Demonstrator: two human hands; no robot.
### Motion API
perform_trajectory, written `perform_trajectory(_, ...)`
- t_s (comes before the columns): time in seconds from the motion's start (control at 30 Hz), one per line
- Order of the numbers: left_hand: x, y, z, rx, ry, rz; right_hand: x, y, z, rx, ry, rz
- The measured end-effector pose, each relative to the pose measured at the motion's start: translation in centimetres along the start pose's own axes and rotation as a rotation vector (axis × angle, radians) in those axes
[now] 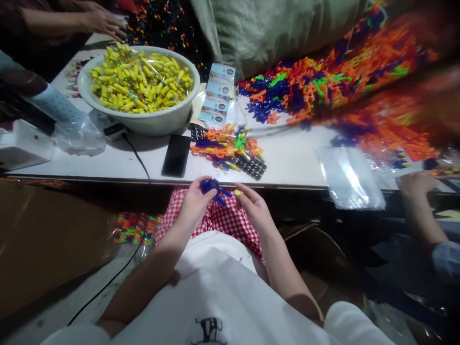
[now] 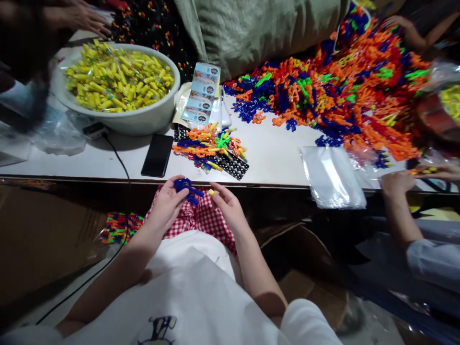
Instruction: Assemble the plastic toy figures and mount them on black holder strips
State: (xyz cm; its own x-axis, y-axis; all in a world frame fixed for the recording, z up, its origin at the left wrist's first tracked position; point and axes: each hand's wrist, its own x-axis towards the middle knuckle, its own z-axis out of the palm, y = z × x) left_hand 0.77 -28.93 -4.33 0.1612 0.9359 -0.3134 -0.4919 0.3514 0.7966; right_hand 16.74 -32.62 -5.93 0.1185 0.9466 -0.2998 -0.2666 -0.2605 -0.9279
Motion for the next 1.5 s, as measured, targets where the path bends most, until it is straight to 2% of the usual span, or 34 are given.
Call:
perform_trajectory(0.2,-0.5,0.9,0.5,-0.061,0.022,-0.064,-0.4,-0.4,1.4,0.093,0.031,0.072)
perform_trajectory(0.47,-0.5,0.5,0.4,-0.03,-0.008,-0.07,-0.4,-0.5,2.5,0.215,-0.046,0.15)
perform_trajectory(0.67,-0.6,0.4,0.2,0.2,0.034,0.083,-0.5,-1.3,2.2,0.089,-0.098,0.108)
perform_trajectory(0.8,-0.8,0.9,0.7,0.274,0.062,0.158,-1.0,-2.2,2.2,0.038,-0.118,0.03)
perform_trajectory(1.0,-0.6,0.6,0.6,0.344,0.093,0.179,-1.1,-2.1,3.0,-0.082,-0.065,-0.099)
perform_trajectory(1.1,-0.7,-0.1,0.0,0.402,0.125,0.148,-1.3,-1.3,3.5,-0.139,-0.016,-0.128)
perform_trajectory(1.2,0.5,-0.3,-1.0,0.481,0.103,0.123,-0.6,-0.3,3.5,-0.144,-0.032,-0.144)
perform_trajectory(1.27,2.3,1.0,-1.3,0.614,0.014,0.168,1.1,-0.5,3.2,-0.131,-0.046,-0.164)
perform_trajectory(1.33,4.9,4.1,-1.0,0.802,-0.06,0.335,3.7,-2.0,3.0,-0.132,-0.021,-0.212)
perform_trajectory(1.4,7.8,8.6,-0.4,0.979,0.02,0.59,7.1,-4.7,2.6,-0.178,0.024,-0.288)
perform_trajectory(1.43,9.4,11.1,-0.1,1.082,0.135,0.722,9.1,-6.2,2.3,-0.228,0.027,-0.325)
perform_trajectory(1.5,13.0,15.4,0.0,1.351,0.28,0.81,13.2,-9.1,1.1,-0.358,0.07,-0.412)
